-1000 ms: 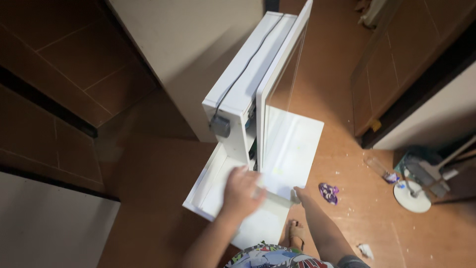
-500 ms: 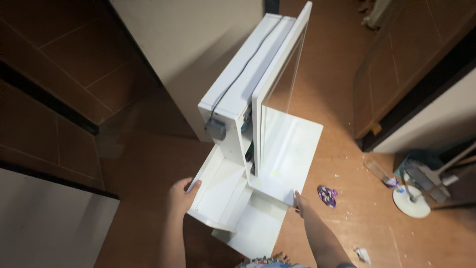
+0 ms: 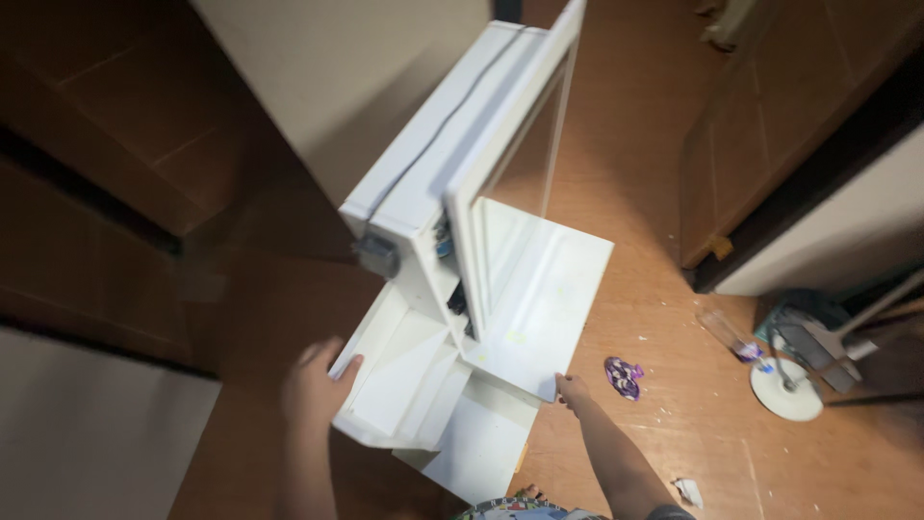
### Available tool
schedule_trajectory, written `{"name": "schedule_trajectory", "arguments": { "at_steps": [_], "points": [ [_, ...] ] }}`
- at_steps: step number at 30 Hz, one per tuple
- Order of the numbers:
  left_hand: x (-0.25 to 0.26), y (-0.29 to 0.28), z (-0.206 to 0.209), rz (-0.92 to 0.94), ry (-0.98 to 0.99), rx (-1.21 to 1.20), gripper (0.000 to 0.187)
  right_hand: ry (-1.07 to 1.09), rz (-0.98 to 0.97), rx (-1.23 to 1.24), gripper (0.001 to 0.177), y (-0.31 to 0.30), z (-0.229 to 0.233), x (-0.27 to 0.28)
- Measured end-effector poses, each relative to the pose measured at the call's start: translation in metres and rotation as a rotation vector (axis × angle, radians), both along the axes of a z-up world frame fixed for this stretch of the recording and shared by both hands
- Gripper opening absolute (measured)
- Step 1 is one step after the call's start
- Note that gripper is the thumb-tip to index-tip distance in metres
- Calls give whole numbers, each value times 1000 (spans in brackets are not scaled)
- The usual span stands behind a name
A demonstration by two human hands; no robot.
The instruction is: The person removes several small items from a white vanity, places them on nearby tables, then uses a long-handled brush to sweep dust from the vanity shelves and mirror surface.
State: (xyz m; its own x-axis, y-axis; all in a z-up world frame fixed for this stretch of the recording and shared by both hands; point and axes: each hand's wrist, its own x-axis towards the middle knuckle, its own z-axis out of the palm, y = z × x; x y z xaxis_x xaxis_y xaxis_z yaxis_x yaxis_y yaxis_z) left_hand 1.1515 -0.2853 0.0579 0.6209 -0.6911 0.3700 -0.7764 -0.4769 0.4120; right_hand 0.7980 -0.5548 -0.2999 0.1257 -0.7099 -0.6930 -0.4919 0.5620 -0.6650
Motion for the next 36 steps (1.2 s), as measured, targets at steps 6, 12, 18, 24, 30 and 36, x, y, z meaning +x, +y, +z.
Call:
{"name": "schedule_trajectory", "arguments": {
  "at_steps": [6,12,18,24,30,36],
  "points": [
    [-115,-67,10,-421,-184,-468,32,-56,-104,-349,50,-3,9,-51],
    [-200,-156,-38,-887,106,-399,17,-366,-335,-174,27,33,57,-114],
    [-332,-214,-116,-1235,239,-89,18,-643,-590,-123,29,29,78,-201],
    [-507,-276,-134,-1471,239,-180,48,-1130,-595,-35,46,-5,92,-310],
    [-611,-295,-138,-1626,-31,-219,77,-1451,-493,53,86,-25,158,-387],
    [-654,-348,-149,-1662,7,-246,89,-1455,-653,-23,93,-45,210,-435]
  ]
}}
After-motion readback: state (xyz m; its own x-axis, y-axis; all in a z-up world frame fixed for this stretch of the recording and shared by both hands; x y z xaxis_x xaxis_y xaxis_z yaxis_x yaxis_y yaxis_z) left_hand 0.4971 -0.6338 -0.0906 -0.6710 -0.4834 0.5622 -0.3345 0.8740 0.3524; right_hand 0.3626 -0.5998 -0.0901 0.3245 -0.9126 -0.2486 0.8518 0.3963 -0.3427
